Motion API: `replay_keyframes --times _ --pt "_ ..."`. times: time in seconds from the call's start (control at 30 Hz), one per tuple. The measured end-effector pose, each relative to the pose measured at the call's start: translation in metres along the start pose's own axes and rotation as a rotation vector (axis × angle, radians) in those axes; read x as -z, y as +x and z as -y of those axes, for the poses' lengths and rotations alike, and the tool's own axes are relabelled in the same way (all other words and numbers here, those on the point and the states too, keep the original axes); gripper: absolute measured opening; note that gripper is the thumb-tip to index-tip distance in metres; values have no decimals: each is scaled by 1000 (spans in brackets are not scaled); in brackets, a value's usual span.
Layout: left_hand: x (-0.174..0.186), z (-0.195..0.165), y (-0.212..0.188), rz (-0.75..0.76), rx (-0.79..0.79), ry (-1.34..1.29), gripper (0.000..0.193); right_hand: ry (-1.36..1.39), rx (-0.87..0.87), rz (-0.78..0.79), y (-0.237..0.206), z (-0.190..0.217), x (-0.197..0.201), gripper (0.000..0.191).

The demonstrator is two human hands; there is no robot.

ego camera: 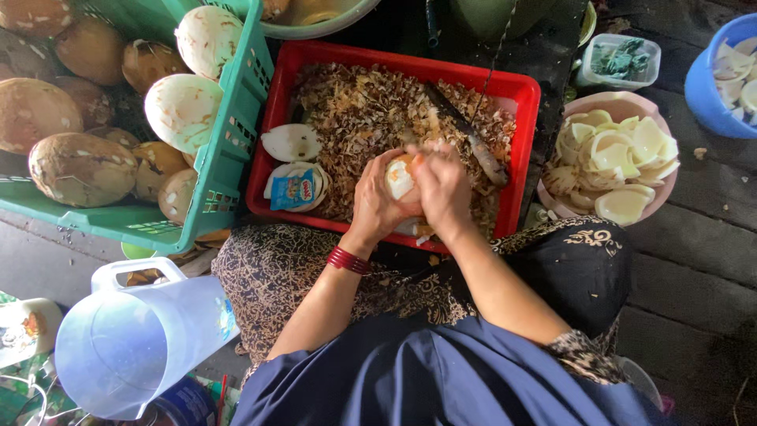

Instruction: The person sits on the floor and peels the outer husk off coconuts with a small knife, letting the husk pieces fall into a red tray. They rotate each coconut while cutting, dip finished coconuts in a water bowl, and place the peeled coconuts into a green crate.

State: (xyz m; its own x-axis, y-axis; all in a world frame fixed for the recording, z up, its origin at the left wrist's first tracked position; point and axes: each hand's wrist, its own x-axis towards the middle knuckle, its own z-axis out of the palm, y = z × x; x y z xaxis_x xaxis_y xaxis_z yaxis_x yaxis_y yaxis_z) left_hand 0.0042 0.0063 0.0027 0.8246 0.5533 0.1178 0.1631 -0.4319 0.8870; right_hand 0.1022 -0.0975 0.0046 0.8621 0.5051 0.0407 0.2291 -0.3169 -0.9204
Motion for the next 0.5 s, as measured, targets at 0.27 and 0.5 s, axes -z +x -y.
replay_keyframes --times 0.27,0.5 --pt "0 -1 -5 -34 -142 13 82 -393 484 -136 -13 2 2 20" --pt "-5 -2 -7 -32 -109 79 86 -212 171 -47 -3 18 8 22"
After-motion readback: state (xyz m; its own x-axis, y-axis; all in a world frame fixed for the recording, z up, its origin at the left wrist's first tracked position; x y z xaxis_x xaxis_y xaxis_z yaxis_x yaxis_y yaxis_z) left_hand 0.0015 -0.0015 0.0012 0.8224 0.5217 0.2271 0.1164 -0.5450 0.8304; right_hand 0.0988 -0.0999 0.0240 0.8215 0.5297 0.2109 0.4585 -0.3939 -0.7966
